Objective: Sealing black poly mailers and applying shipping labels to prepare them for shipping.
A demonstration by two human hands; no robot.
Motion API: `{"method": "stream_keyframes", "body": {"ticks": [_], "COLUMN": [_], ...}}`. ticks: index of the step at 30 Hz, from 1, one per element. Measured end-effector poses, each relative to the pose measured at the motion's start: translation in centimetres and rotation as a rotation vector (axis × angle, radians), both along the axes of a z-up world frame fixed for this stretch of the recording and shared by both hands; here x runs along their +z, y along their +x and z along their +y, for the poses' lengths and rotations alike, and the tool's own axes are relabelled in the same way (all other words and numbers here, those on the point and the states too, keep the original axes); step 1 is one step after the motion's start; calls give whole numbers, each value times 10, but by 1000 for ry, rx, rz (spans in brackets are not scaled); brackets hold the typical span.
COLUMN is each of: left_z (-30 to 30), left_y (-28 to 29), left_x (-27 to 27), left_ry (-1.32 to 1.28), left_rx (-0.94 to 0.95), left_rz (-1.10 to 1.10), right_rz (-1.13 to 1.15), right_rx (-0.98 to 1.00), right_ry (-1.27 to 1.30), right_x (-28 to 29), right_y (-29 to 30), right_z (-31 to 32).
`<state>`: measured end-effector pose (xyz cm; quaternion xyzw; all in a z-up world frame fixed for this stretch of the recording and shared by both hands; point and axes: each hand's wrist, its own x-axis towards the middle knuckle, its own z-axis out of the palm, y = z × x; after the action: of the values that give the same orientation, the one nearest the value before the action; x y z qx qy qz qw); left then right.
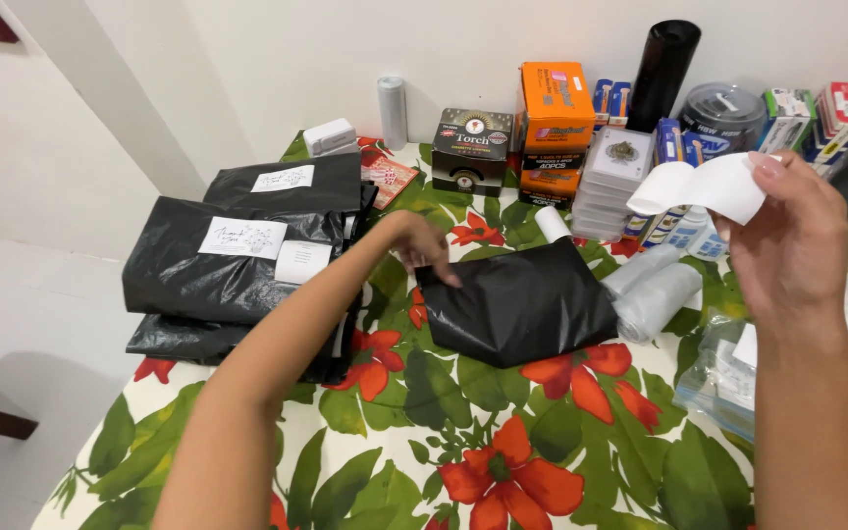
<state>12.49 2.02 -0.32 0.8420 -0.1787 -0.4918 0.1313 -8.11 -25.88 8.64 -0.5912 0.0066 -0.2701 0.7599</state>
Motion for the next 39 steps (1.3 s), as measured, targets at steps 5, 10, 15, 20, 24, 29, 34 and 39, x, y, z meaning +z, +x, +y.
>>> {"method": "stream_keyframes", "body": {"ticks": [5, 10, 15, 20, 24, 29, 34, 39], "left_z": [40, 28, -15, -50, -75, -82, -82, -57], "left_y": [11, 4, -112, -184, -169, -156, -153, -131], "left_x": [-9, -15, 52, 66, 32, 21, 24, 32], "left_ry": [-299, -171, -840, -1030, -840, -822, -806, -1047], "left_rx": [296, 374, 258, -28, -78, -56, -48, 145], "left_rz": [137, -780, -813, -1010, -1835, -2047, -1977, -1634], "right_rz": [14, 58, -11, -79, 5, 27, 161, 140], "right_rx": [-3, -154, -209, -142, -101, -43, 280, 386], "right_ry": [-77, -359, -516, -530, -445, -314, 67, 241], "right_x": [-9, 8, -5, -31, -37, -43, -43, -16], "right_y": [8, -8, 5, 10, 10, 18, 21, 8], "right_z": [7, 50, 62, 77, 86, 80, 68, 56]}}
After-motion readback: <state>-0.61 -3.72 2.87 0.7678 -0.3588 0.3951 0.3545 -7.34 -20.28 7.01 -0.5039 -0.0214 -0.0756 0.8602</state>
